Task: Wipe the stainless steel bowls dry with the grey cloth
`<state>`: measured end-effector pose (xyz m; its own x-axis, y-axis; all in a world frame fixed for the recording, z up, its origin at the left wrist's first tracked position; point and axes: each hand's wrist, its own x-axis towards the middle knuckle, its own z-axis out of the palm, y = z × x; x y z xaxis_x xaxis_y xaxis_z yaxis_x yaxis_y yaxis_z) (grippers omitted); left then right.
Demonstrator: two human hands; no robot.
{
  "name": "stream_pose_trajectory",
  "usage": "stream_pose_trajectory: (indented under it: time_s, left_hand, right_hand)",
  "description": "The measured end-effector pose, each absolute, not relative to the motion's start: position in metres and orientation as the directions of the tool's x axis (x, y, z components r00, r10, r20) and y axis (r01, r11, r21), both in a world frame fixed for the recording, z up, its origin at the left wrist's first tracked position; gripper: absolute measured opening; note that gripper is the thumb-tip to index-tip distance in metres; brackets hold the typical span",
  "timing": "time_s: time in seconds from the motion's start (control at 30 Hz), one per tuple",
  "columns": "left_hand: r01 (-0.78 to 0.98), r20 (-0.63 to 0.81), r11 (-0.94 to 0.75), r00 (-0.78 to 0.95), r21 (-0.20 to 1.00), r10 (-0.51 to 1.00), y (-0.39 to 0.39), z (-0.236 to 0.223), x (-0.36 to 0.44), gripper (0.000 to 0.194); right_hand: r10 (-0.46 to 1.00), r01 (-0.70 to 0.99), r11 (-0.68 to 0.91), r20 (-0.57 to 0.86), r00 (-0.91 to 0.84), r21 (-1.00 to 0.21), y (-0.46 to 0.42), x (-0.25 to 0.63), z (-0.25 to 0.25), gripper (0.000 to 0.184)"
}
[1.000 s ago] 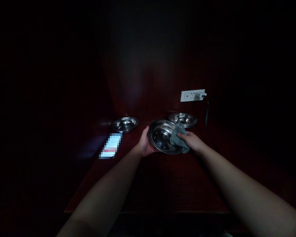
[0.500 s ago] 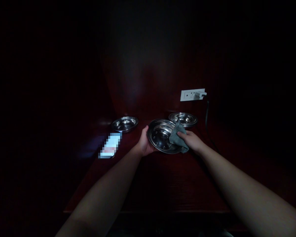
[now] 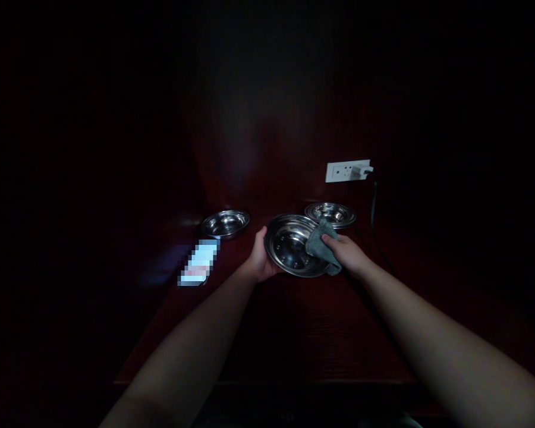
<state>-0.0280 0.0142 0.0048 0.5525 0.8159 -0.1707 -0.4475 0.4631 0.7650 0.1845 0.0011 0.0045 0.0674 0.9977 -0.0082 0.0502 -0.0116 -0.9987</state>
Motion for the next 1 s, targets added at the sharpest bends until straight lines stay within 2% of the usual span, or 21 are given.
stream_pose_trajectory:
  time_s: [0.57, 1.0]
  left_hand:
    - [-0.43, -0.174, 0.472, 0.57, 0.77, 0.803, 0.0151, 0.0053, -0.0279, 0.077]
    - [-0.43, -0.173, 0.462, 0.56, 0.776, 0.81, 0.0136, 0.0065, -0.0268, 0.074]
  right_hand:
    - [0.999, 0.081, -0.01, -0.006, 0.05, -0.997, 0.0047, 0.1871, -0.0008, 0.015]
    - [0.999, 0.089, -0.029, -0.025, 0.044, -0.996, 0.0037, 0.1868, 0.0, 0.017]
